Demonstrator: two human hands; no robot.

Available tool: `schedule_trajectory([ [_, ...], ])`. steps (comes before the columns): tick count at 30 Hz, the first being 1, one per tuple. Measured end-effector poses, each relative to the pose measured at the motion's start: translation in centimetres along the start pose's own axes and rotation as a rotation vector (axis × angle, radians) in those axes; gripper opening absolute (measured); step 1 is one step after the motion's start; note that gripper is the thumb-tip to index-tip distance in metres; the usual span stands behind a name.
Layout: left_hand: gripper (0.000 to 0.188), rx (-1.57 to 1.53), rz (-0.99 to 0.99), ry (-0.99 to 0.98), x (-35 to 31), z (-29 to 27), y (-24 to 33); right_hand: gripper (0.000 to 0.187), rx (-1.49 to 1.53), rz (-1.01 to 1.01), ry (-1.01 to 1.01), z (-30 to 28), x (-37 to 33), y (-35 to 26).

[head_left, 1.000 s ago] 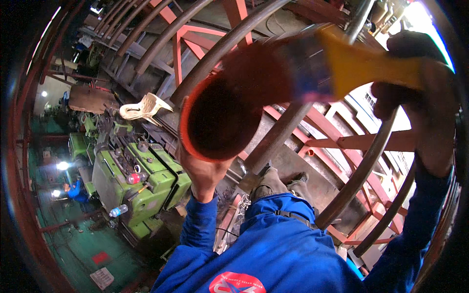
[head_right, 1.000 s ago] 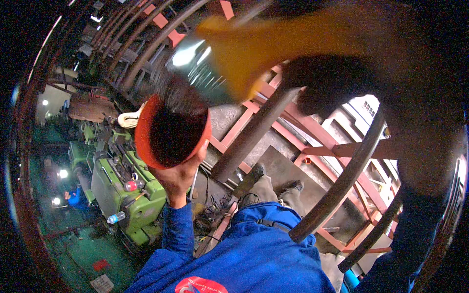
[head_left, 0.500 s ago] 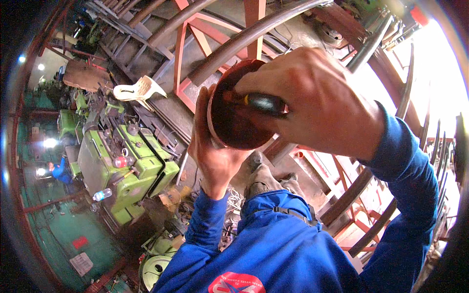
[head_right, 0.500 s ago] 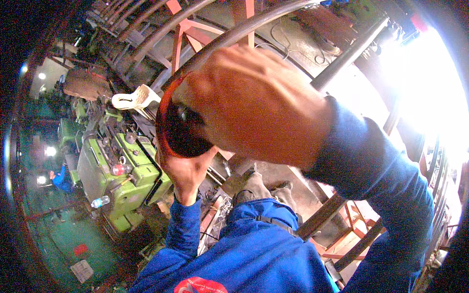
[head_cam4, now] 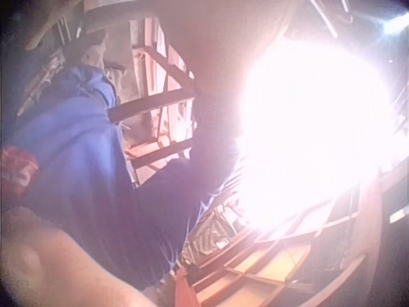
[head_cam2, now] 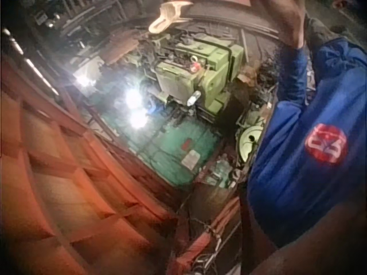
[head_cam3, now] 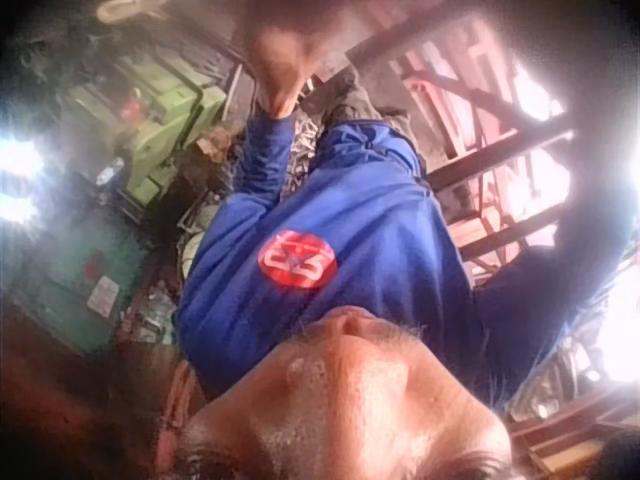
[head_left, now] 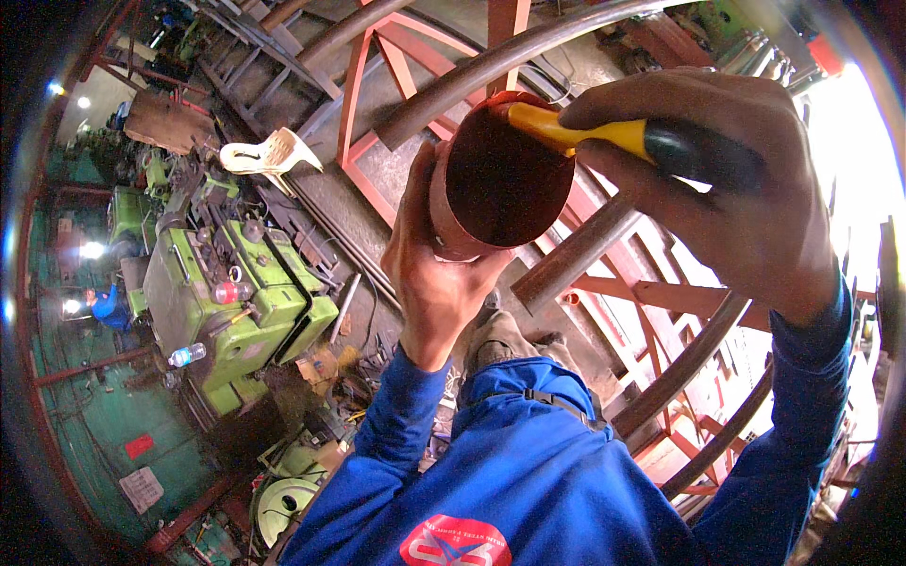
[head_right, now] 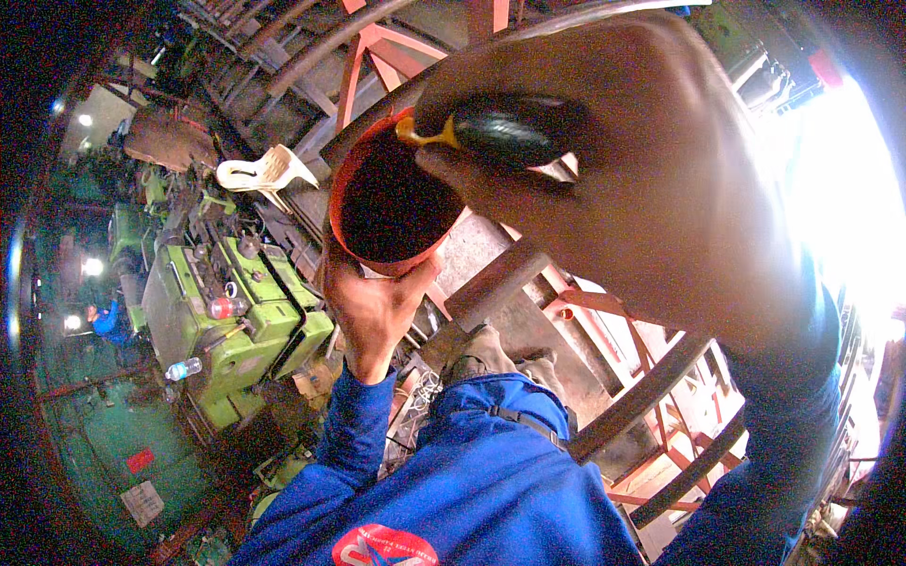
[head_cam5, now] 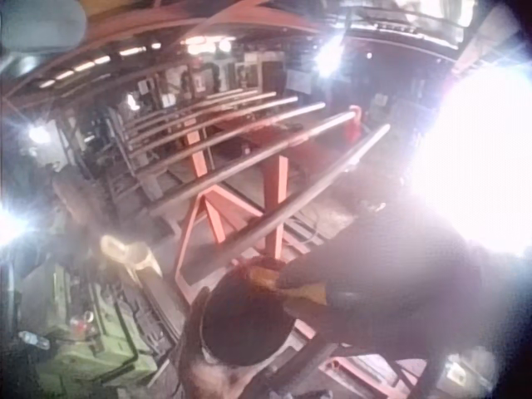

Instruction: The person paints red paint onto curved metal frame bars using a brush and a small red container. They repeatedly dip the brush into the container and apply paint to different sections of the frame while standing in a workshop.

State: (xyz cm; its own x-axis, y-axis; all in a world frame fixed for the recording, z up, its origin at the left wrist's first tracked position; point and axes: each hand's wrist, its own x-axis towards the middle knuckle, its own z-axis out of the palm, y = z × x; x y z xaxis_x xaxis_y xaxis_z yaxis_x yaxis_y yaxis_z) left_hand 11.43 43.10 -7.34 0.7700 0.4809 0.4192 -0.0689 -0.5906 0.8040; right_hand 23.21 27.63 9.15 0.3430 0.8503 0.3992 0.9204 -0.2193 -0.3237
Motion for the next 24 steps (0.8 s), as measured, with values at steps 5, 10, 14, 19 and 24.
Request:
schedule_trajectory([
  [5, 0.088, -0.046, 0.094, 0.021, 0.6, 0.6, 0.0, 0.018, 0.088, 0.201, -0.04, -1.2, -0.4, -0.6],
  [10, 0.088, -0.031, 0.132, 0.047, 0.7, 0.6, 0.3, 0.019, 0.035, 0.082, 0.009, -1.1, -1.1, 0.6],
  [14, 0.087, -0.029, 0.169, 0.043, 0.9, 0.7, 0.6, 0.019, -0.033, 0.164, -0.056, -1.9, -1.0, -0.2],
  [19, 0.085, -0.071, 0.146, 0.046, 0.8, 1.3, 0.4, 0.018, -0.045, 0.211, -0.053, -2.1, -1.2, -0.4],
  [24, 0.086, -0.048, 0.123, 0.031, 1.0, 1.2, 0.9, 0.02, -0.029, 0.172, -0.034, -1.9, -1.5, 0.2],
])
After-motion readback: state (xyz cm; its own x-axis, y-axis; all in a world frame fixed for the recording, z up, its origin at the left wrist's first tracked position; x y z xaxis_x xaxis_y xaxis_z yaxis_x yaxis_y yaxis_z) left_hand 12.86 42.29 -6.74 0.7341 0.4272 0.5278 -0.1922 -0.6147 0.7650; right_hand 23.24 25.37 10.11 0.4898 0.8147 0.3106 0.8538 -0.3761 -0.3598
